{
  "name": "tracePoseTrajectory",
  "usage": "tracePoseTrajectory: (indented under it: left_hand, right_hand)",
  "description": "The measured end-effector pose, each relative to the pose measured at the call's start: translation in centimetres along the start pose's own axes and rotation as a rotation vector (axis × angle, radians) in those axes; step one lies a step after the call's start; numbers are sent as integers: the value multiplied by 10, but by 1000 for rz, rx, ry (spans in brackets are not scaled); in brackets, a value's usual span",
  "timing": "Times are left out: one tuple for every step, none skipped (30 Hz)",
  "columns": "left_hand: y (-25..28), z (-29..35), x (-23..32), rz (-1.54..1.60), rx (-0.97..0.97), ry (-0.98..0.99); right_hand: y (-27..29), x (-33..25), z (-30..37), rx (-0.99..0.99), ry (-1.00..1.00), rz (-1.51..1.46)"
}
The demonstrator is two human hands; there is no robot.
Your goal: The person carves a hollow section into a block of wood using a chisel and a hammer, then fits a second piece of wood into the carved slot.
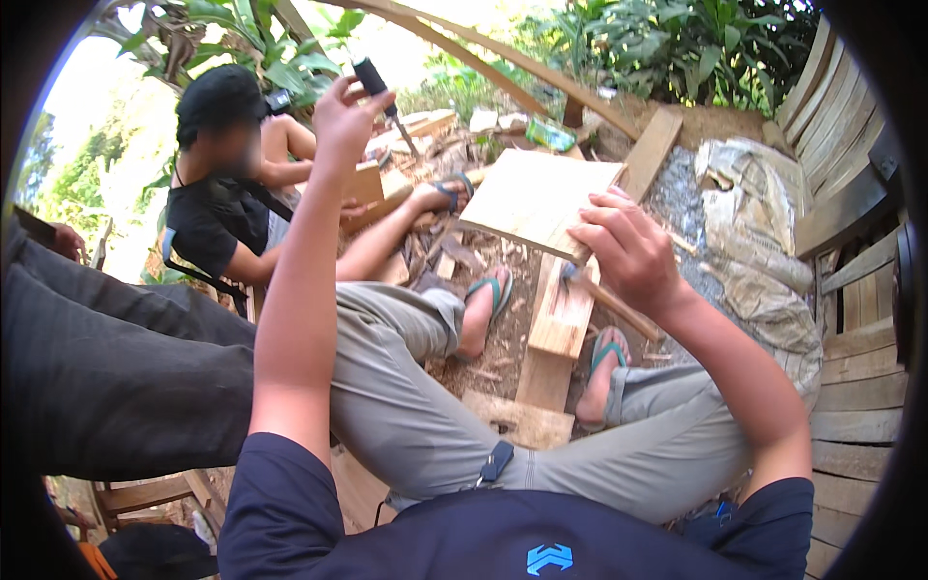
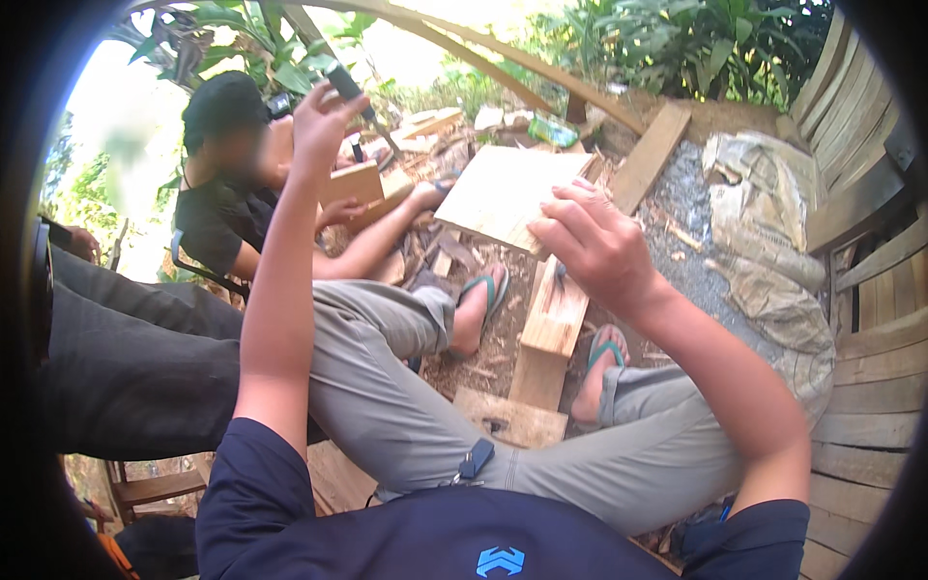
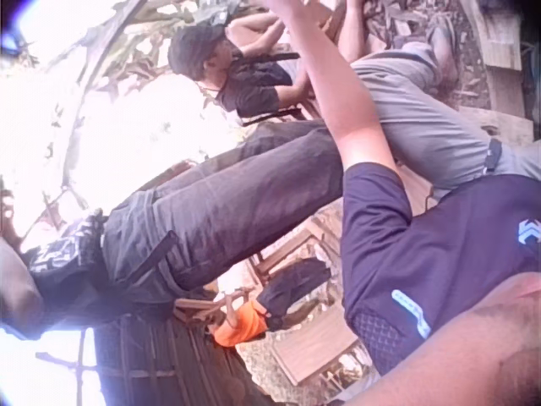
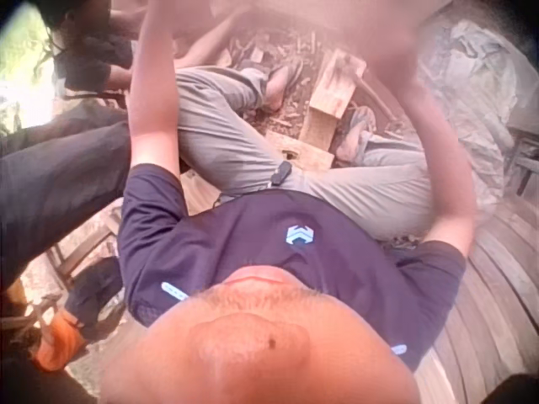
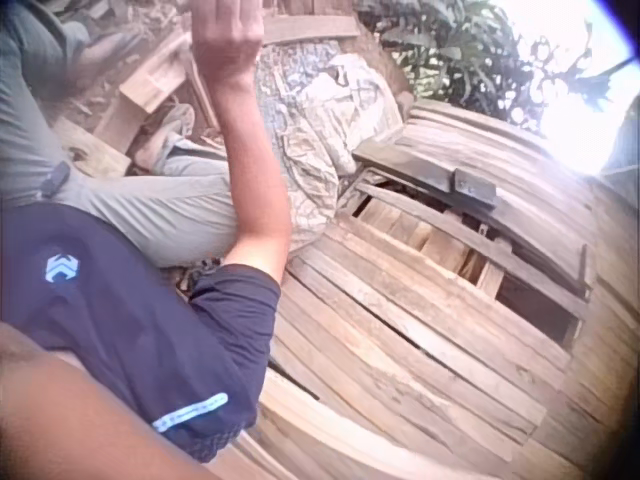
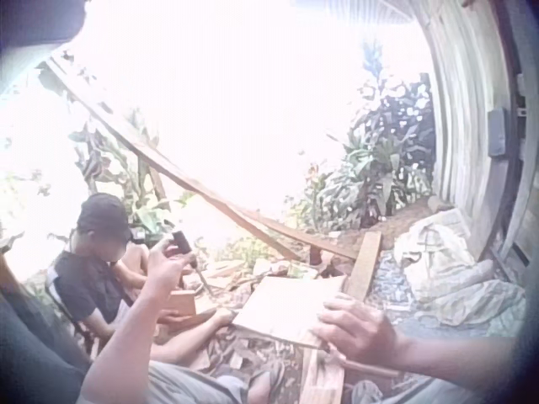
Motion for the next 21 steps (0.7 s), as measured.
tracePoseTrajectory:
  left_hand:
    - [15,-2,-1,-10,49,21]
    - [33,-11,-10,-30,79,15]
    - [29,-16,-12,-45,69,19]
    - [25,-18,-15,-64,62,29]
    - [21,-20,-18,-29,53,19]
    - [16,-23,-27,4,42,18]
    - [21,-34,-42,27,93,-8]
    - [5,-26,-39,7,65,33]
    - [-4,-21,-36,-63,56,55]
    - [-6,-21,-37,-137,49,71]
    - [-15,-21,-39,-146,28,69]
    - [-17,-22,-31,-151,19,56]
    - [-23,-23,-34,-145,6,55]
    - [-27,-24,-35,-147,-8,57]
    - [-27,-24,-29,-150,-9,50]
    - [-25,-22,-26,-155,-10,48]
    - [-17,-21,-25,-174,-8,51]
    - [-21,-22,-30,-169,-17,57]
    - [-22,-21,-36,-175,-24,67]
    - [-6,-18,-37,-201,-8,73]
    - [19,-13,-38,-242,20,80]
  right_hand:
    - [8,8,-13,46,44,65]
    - [12,12,-25,132,54,100]
    - [25,19,-31,191,56,157]
    - [33,24,-37,250,57,207]
    - [41,26,-48,316,130,260]
    - [46,26,-61,386,154,296]
    - [50,22,-77,460,173,326]
    - [51,24,-90,524,179,343]
    - [51,23,-104,578,186,360]
    - [54,18,-122,643,190,371]
    - [58,15,-138,694,190,387]
    - [65,9,-156,751,190,395]
    - [67,4,-170,786,188,406]
    - [70,-1,-182,818,179,412]
    - [77,-6,-197,856,190,432]
    - [84,-13,-208,862,164,421]
    - [83,-17,-217,887,144,400]
    - [79,-17,-218,868,139,388]
    - [74,-17,-219,854,130,373]
    - [70,-20,-224,859,117,339]
    - [62,-24,-228,880,97,286]
Point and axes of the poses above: each hand's wrist, its own z-axis away from the middle knuckle, its own y-axis out of the back of the hand, x = y × z, the point moved 6 cm from there along -z, towards the middle knuckle, and after that the axes turned 11 degrees about y, right-handed, at the moved point
